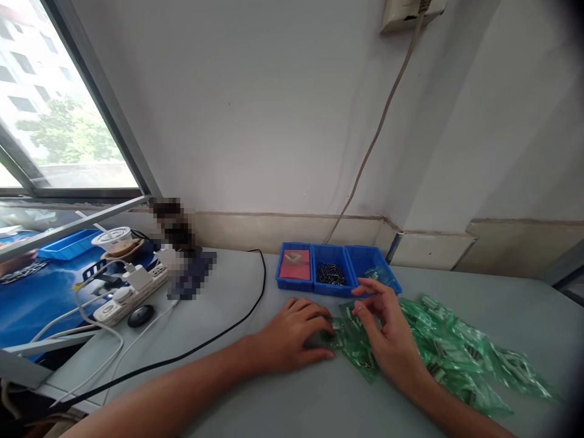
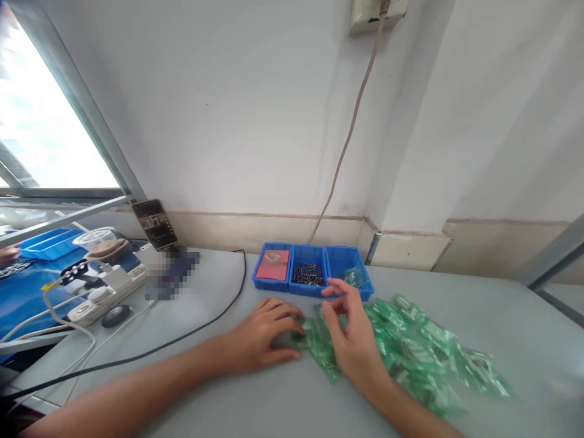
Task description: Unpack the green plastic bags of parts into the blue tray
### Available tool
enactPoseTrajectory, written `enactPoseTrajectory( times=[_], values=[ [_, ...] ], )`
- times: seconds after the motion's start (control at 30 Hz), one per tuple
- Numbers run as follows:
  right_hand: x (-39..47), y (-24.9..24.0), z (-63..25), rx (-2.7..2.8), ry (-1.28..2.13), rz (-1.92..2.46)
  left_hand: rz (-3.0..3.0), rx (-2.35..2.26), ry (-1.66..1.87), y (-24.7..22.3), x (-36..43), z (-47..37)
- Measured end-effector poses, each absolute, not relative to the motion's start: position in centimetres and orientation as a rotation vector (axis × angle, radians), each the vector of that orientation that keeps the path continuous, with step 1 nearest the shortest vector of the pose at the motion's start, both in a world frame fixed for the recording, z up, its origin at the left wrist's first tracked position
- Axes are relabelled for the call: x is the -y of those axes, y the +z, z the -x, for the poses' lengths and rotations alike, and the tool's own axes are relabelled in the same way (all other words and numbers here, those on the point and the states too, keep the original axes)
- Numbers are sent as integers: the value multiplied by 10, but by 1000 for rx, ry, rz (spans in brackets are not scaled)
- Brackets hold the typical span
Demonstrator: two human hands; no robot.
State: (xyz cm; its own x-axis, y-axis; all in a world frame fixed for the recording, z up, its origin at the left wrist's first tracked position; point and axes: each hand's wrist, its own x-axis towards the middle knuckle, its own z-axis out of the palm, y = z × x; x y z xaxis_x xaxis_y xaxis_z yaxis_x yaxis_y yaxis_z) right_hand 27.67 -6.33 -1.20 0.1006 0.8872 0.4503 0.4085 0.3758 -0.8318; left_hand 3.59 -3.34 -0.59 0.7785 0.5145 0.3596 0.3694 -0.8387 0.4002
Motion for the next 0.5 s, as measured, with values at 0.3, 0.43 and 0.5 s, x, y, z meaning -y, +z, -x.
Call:
enactPoseTrajectory(
  times=[0.3, 0.43, 0.5],
  values=[
    [62, -12, -276, 1808, 544, 1382, -2630, -882, 793, -13, 29, -36],
    [63, -11, -275, 1895, 554, 1369, -2555, -1003, 937, -18, 25, -35],
    [65, -9, -274, 1951, 561, 1324, -2486, -1050, 1013, -18, 25, -34]
  ],
)
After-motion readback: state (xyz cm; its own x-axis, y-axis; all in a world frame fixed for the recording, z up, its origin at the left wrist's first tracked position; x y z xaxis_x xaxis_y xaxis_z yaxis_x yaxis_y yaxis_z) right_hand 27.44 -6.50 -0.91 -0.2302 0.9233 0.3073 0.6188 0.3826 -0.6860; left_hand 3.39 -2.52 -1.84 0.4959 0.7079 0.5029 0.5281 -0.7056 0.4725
